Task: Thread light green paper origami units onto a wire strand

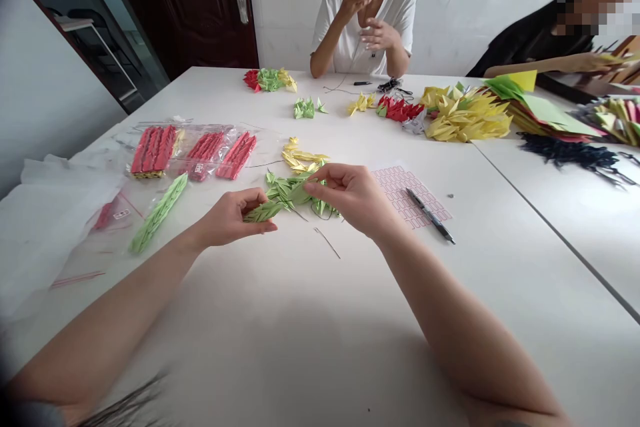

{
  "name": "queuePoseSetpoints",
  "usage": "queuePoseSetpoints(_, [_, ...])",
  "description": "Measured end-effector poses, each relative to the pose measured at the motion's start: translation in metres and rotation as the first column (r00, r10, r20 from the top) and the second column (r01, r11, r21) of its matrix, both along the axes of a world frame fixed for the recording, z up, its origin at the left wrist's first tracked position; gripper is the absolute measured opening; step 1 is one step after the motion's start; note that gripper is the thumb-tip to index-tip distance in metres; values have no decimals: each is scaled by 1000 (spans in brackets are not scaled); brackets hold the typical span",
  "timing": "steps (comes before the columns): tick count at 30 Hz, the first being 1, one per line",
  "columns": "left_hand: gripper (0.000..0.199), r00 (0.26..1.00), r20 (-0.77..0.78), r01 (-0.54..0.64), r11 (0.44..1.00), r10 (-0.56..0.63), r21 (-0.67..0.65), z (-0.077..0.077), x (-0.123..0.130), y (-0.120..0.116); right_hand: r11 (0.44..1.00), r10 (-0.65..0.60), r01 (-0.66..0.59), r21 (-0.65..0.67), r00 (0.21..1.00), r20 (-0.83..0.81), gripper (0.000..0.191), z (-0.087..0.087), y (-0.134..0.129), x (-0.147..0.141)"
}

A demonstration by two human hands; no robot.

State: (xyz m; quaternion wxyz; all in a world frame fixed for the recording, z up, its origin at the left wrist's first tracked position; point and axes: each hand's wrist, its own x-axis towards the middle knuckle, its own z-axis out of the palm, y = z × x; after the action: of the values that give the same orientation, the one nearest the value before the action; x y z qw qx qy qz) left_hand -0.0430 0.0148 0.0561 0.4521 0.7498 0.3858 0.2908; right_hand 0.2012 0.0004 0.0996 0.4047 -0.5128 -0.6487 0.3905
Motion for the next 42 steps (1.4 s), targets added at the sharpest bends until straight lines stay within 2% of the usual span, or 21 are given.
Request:
queuePoseSetpoints(3, [39, 1000, 6, 16, 999, -16, -49, 1, 2, -4, 1000, -1, 1, 11, 1000, 18, 32, -1, -2, -3])
queuePoseSetpoints(8, [39, 1000, 2, -22, 990, 22, 140, 0, 5, -8, 999, -14, 15, 35, 1000, -26, 34, 1, -6, -3])
queuePoseSetpoints(11, [35, 998, 63, -42, 955, 25, 293, -2, 7, -9, 999, -4, 7, 53, 999, -54, 36, 5, -9, -1])
queuePoseSetpoints(13, [31, 995, 78, -91, 896, 63, 435, -5, 9, -9, 998, 12, -8, 66, 998, -57, 36, 8, -11, 0])
queuePoseSetpoints(15, [29, 989, 71, -149, 803, 133, 577, -7, 11, -10, 997, 33, -29, 69, 998, -54, 36, 11, -13, 0])
queuePoseSetpoints(17, [26, 979, 54, -181, 717, 197, 673, -9, 12, -11, 997, 60, -57, 53, 996, -60, 37, 12, -14, 0])
queuePoseSetpoints(18, [25, 975, 44, -187, 692, 219, 698, -10, 13, -12, 997, 76, -73, 38, 995, -65, 37, 12, -14, 0])
queuePoseSetpoints(21, [22, 972, 11, -175, 684, 237, 708, -12, 13, -13, 996, 90, -90, 6, 994, -60, 38, 10, -12, -1])
queuePoseSetpoints(31, [20, 959, -126, -86, 684, 254, 724, -21, 13, -12, 999, -14, 12, 39, 999, 50, 40, 5, -9, -3])
queuePoseSetpoints(36, [19, 964, -154, -32, 672, 215, 740, -23, 13, -11, 999, -6, 3, 41, 997, 72, 41, 3, -9, -3])
queuePoseSetpoints(42, [19, 967, -189, 57, 581, 169, 812, -20, 10, -9, 996, 74, -68, -55, 991, 108, 42, 11, -9, -1])
